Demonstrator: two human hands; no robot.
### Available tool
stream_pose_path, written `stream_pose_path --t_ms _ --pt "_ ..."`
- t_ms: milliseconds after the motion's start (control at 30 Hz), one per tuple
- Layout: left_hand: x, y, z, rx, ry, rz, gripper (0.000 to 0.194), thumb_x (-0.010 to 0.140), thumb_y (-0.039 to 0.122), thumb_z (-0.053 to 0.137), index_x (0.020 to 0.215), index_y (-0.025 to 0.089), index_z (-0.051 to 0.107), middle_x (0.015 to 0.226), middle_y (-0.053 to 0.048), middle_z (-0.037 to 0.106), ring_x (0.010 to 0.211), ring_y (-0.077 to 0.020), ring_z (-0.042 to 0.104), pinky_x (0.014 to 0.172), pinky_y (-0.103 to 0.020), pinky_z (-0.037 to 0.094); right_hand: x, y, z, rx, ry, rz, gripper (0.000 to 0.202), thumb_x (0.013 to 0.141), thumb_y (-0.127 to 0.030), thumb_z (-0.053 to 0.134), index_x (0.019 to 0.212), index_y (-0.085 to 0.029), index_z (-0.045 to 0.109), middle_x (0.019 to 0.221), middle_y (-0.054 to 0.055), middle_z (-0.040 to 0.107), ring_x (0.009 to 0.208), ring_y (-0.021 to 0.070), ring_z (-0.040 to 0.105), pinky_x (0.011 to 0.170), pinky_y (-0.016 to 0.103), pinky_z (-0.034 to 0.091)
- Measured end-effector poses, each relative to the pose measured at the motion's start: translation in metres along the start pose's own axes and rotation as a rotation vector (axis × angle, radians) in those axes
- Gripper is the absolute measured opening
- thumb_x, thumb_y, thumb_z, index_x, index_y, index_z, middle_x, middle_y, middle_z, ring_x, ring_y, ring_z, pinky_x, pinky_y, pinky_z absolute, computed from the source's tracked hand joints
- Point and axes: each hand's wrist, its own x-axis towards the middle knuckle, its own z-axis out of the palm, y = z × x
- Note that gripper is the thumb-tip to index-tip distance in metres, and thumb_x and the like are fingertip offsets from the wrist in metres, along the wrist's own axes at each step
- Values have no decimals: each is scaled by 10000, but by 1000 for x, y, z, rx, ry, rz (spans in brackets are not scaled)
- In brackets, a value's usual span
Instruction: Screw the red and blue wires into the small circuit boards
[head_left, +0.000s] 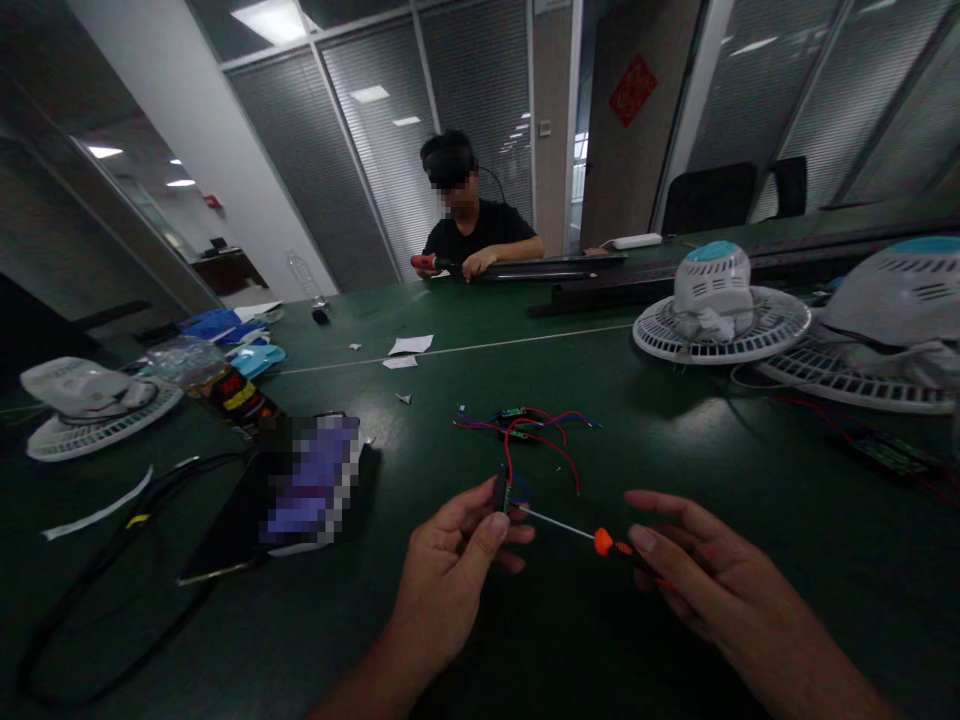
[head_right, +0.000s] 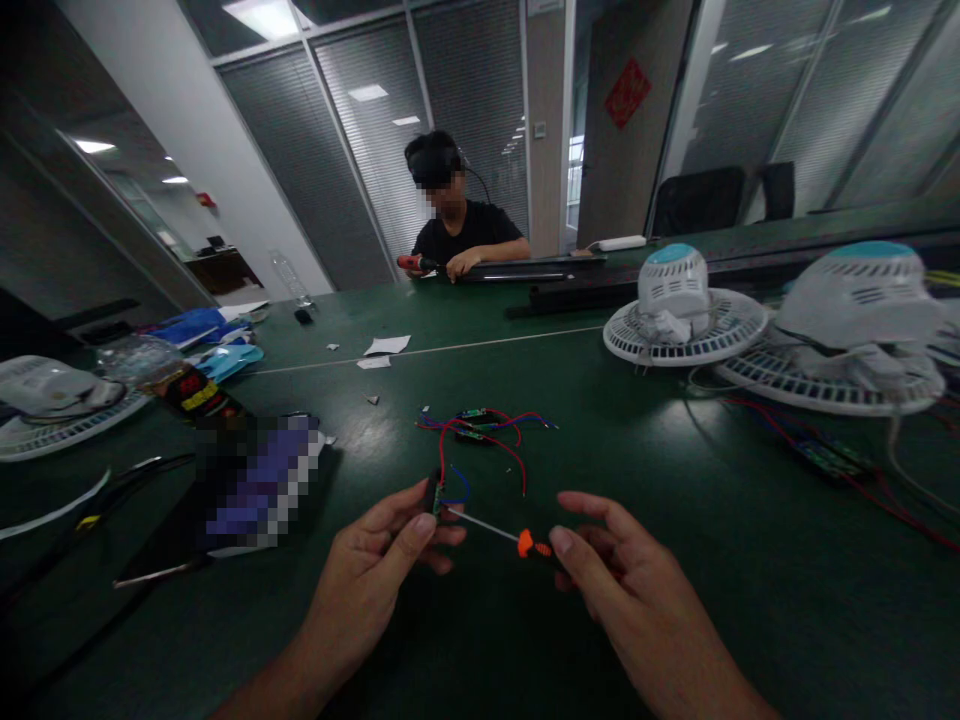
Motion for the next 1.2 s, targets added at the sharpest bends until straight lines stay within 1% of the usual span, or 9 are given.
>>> stream_pose_path --t_ms 233,367,467,567,633,700,900,1067,1200 --pt "0 -2 0 -1 29 2 353 776 261 589 1104 142 536 927 -101 686 780 -210 666 579 -286 542 2 3 -1 -87 -17 -91 469 734 -489 560 1121 -230 508 921 47 628 809 189 598 683 294 482" --pt "7 1 -3 109 71 3 400 748 258 611 1121 145 523 965 -100 676 849 -214 644 672 -315 524 2 1 -3 -127 -64 -113 403 738 -466 561 1079 -250 567 945 46 644 827 199 610 708 307 490" --pt "14 2 -8 367 120 139 266 762 265 583 1009 167 593 950 -68 666 882 -196 615 773 -339 482 4 0 -6 -154 -28 -105 392 751 -470 537 1068 -244 579 882 41 655 722 177 610 644 297 497" --pt "19 0 -11 778 103 300 178 765 248 564 921 204 639 939 -46 621 892 -200 571 807 -371 436 4 -1 -8 -158 -14 -88 403 761 -472 515 1072 -222 568 840 41 641 629 149 583 576 274 489" --pt "21 -2 -11 995 72 310 151 751 243 574 875 216 655 915 -43 599 889 -218 547 794 -392 414 4 -2 -7 -156 -10 -87 405 760 -472 515 1066 -212 566 823 39 629 611 143 571 566 267 484" --pt "21 -3 -10 1086 59 292 134 748 247 576 854 220 653 896 -37 592 879 -223 539 783 -395 402 3 -2 -7 -156 -12 -90 405 762 -473 510 1067 -212 563 814 35 622 615 144 568 567 267 481" --pt "20 -5 -12 944 58 314 194 817 253 492 971 219 605 887 -30 615 812 -179 561 737 -321 429 2 -3 -10 -240 -58 -92 417 816 -494 408 1105 -223 535 659 -12 553 539 134 525 486 248 433" --pt "20 -5 -15 945 97 323 226 840 277 454 984 191 605 836 -37 603 777 -176 560 699 -307 439 6 -6 -26 -347 -79 -128 427 846 -494 327 1012 -207 596 552 -20 503 493 135 484 455 246 393" --pt "19 -5 -15 946 121 340 210 841 251 448 991 194 584 866 -40 594 795 -177 552 718 -315 437 7 -15 -33 -360 -15 -153 415 806 -520 407 1013 -229 618 793 40 638 702 181 582 614 282 453"
